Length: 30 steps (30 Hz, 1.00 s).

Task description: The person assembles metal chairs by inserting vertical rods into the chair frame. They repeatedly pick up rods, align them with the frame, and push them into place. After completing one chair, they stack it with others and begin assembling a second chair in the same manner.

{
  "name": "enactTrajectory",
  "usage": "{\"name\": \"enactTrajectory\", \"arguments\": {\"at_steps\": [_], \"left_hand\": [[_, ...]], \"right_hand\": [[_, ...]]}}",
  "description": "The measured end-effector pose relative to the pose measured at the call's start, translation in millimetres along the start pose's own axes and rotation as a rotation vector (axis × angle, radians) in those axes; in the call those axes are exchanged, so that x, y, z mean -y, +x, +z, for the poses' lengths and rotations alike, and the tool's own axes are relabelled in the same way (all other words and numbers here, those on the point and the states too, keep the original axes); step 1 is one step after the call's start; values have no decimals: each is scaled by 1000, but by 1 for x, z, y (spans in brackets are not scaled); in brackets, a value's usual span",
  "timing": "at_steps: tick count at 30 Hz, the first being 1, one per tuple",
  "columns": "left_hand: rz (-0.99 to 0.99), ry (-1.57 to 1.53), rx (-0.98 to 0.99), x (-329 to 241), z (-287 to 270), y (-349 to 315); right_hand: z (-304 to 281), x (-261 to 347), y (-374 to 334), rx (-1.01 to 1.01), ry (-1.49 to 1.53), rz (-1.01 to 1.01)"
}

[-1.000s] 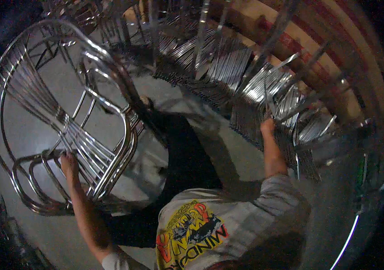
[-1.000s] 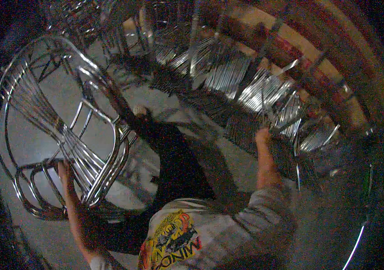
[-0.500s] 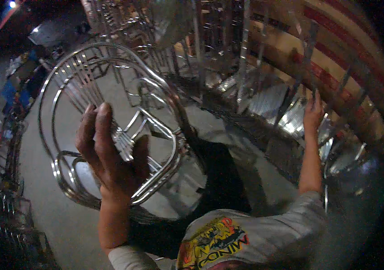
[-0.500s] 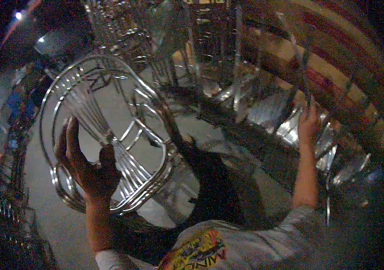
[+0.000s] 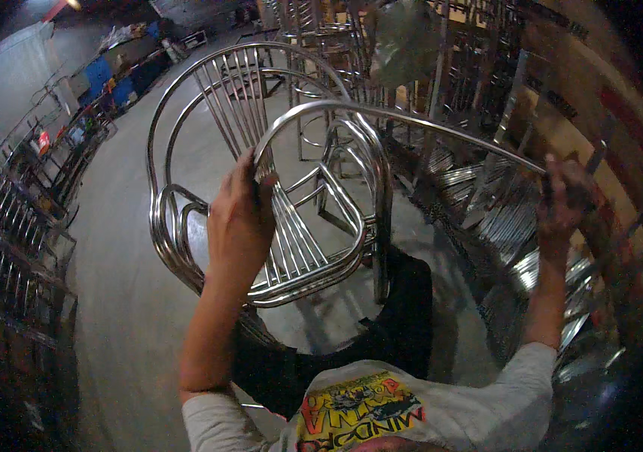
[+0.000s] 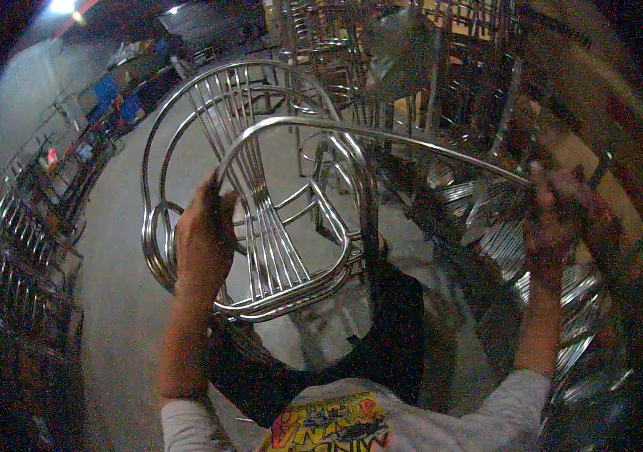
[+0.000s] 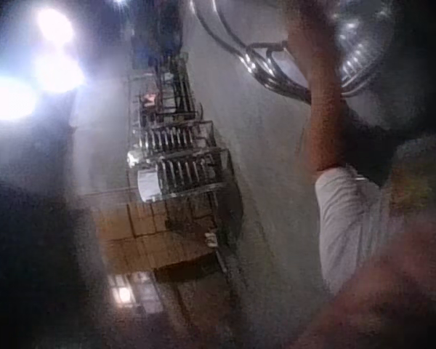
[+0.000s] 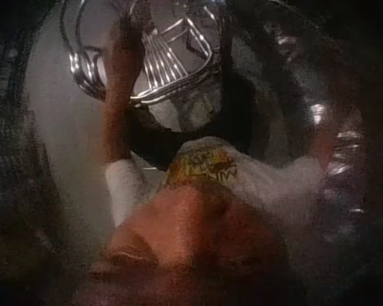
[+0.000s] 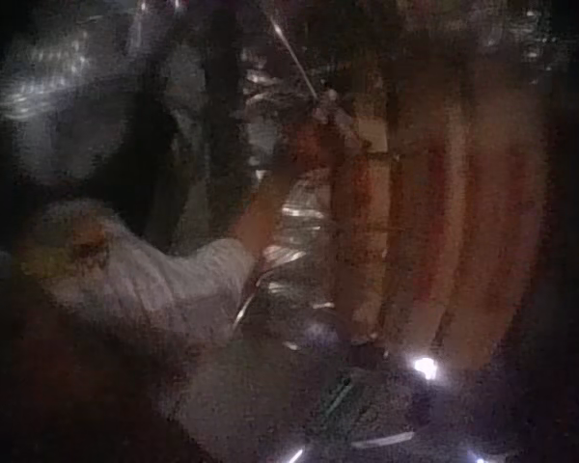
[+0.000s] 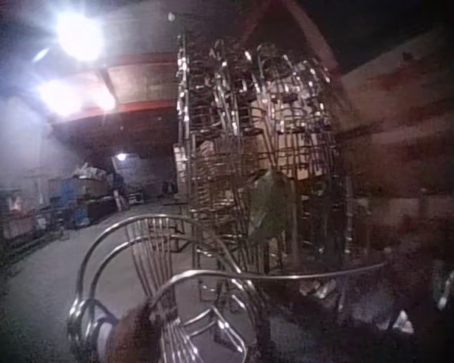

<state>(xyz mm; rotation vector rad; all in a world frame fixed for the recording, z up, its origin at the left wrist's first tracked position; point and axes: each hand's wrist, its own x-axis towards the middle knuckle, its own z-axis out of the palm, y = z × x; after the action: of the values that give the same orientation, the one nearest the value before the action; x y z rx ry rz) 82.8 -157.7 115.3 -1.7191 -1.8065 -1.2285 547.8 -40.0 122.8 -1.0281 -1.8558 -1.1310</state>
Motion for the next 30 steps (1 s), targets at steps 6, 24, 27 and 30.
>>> {"name": "enactTrajectory", "arguments": {"at_steps": [6,24,27,30], "left_hand": [[-399,-474,-60,49,110,33],[-496,-21,519,126,234,-48],[-508,84,532,138,239,-65],[-478,159,614,142,248,-75]], "right_hand": [[29,149,-11,-267,606,570],[148,289,-65,1184,1215,441],[163,279,-67,1111,1223,434],[166,273,-65,1133,1187,346]]}}
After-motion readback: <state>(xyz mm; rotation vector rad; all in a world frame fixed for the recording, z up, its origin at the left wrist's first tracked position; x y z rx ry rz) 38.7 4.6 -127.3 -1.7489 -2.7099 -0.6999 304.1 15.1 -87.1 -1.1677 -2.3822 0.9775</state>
